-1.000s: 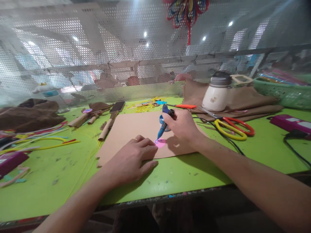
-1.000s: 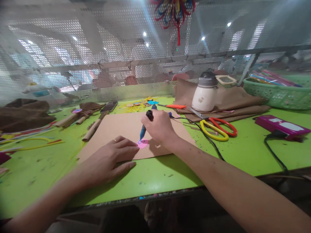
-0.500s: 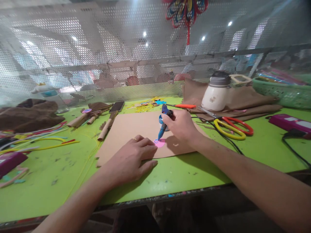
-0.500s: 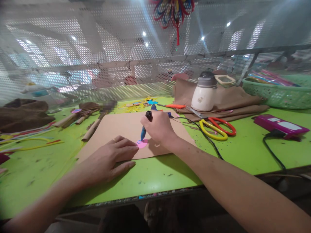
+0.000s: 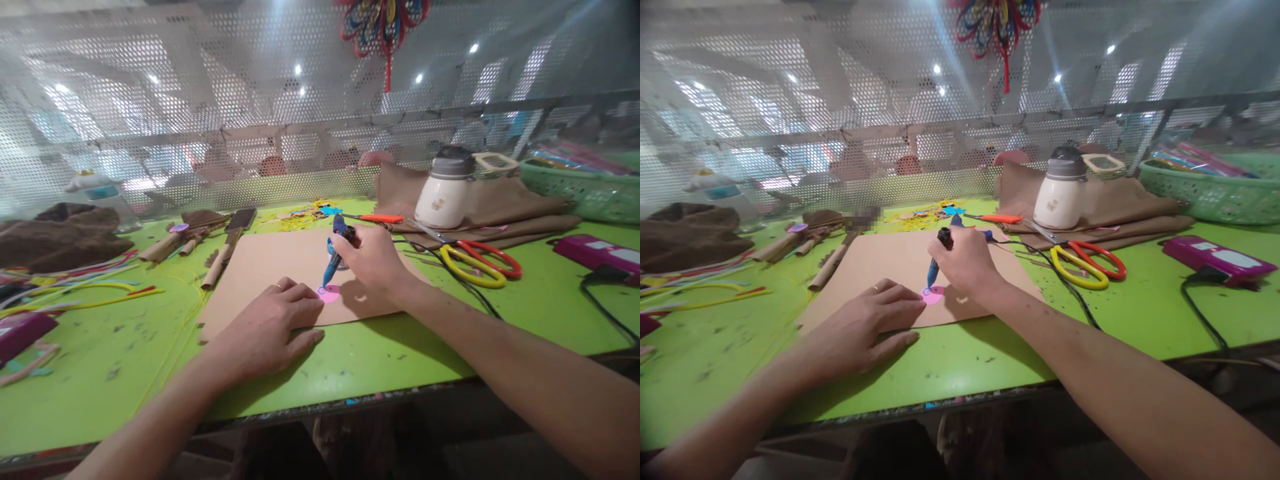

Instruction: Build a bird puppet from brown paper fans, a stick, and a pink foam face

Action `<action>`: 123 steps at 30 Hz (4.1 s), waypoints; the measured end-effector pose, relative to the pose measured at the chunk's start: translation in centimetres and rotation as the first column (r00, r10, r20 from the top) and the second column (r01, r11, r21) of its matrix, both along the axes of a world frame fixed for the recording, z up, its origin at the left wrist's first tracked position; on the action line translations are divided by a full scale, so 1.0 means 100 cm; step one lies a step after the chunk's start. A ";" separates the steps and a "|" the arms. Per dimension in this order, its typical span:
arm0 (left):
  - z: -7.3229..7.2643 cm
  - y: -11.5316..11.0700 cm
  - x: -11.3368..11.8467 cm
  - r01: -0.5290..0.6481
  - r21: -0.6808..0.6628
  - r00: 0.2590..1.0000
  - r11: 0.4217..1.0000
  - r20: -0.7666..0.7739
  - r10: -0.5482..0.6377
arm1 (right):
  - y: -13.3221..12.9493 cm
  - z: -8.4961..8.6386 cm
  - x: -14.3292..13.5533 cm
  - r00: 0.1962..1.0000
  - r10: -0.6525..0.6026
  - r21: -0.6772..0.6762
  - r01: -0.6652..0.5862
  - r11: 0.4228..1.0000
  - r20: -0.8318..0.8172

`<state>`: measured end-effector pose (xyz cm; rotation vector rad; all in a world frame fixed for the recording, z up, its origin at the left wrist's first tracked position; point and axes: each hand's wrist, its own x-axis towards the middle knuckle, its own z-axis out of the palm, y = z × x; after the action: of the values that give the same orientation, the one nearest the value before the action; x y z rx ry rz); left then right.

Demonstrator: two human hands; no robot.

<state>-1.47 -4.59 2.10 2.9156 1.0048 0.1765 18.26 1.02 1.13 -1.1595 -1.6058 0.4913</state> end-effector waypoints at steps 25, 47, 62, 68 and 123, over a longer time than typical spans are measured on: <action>0.002 -0.001 0.001 -0.001 -0.010 1.000 1.000 -0.004 0.001 | 0.000 -0.001 0.002 0.999 -0.005 -0.002 0.005 1.000 0.031; 0.003 -0.002 0.001 0.007 -0.009 1.000 1.000 0.024 -0.006 | -0.003 0.003 0.001 0.999 -0.012 0.006 0.012 1.000 0.044; 0.002 -0.002 0.001 0.000 -0.005 1.000 1.000 0.000 0.000 | -0.005 0.004 0.000 0.996 -0.038 0.021 0.037 0.999 0.086; 0.003 -0.002 0.001 -0.005 -0.003 1.000 1.000 0.009 0.005 | -0.006 0.004 -0.001 0.997 -0.025 0.019 0.024 1.000 0.079; 0.003 -0.002 0.001 -0.017 -0.003 1.000 1.000 -0.006 0.017 | -0.004 0.003 0.000 0.994 -0.009 0.062 0.002 0.998 0.106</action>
<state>-1.35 -4.82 2.41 2.9069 1.0306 0.1666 18.23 0.63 1.46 -1.1590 -1.6967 0.3789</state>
